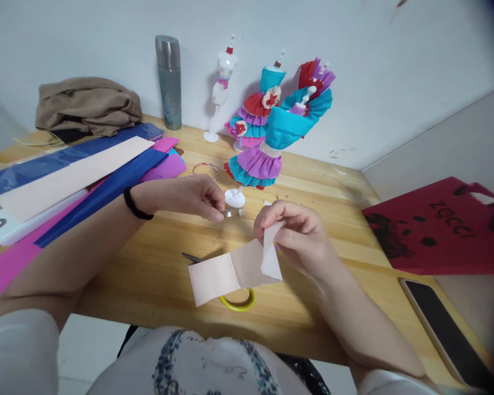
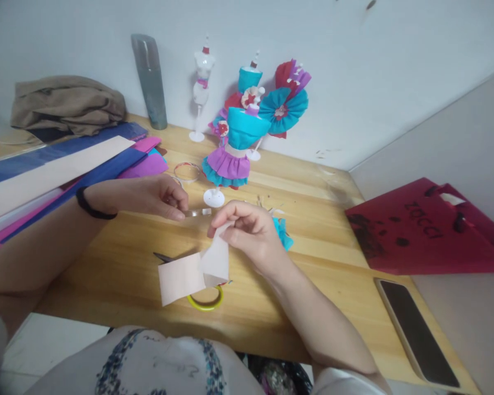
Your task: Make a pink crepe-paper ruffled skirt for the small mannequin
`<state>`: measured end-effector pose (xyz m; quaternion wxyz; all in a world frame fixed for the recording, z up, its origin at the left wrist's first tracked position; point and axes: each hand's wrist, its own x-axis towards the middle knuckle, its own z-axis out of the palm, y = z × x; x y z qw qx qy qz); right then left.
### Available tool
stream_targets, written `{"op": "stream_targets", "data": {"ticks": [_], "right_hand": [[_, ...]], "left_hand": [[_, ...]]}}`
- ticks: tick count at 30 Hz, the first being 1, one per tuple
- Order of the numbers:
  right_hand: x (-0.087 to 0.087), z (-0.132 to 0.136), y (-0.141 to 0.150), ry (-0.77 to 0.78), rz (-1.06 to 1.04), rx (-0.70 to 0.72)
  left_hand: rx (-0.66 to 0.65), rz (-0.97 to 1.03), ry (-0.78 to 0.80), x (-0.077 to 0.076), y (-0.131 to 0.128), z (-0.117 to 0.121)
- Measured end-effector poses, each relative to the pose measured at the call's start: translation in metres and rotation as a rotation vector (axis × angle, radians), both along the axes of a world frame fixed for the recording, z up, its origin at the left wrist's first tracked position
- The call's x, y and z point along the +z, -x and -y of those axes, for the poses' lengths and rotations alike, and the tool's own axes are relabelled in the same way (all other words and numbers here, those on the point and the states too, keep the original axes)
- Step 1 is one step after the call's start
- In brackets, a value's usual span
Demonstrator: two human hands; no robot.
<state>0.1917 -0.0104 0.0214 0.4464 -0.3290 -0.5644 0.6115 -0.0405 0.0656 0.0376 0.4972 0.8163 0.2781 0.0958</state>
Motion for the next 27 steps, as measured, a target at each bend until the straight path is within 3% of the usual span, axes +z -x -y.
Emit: {"op": "stream_targets", "data": {"ticks": [5, 9, 11, 17, 23, 27], "right_hand": [[0.002, 0.002, 0.001, -0.019, 0.053, -0.003], [0.002, 0.001, 0.004, -0.314, 0.307, -0.075], [0.001, 0.0, 0.007, -0.42, 0.416, -0.042], [-0.008, -0.004, 0.014, -0.37, 0.499, 0.075], [-0.017, -0.015, 0.011, -0.23, 0.29, 0.061], [-0.017, -0.016, 0.008, -0.212, 0.268, 0.043]], "left_hand": [[0.024, -0.001, -0.047, 0.002, 0.001, 0.001], [0.013, -0.042, -0.038, 0.007, -0.003, 0.006], [0.0, -0.048, -0.066, 0.007, -0.005, 0.007], [-0.022, -0.078, -0.195, 0.006, -0.012, 0.013], [0.013, 0.006, -0.084, 0.004, -0.011, 0.008], [-0.005, 0.022, -0.04, 0.001, -0.008, 0.001]]}}
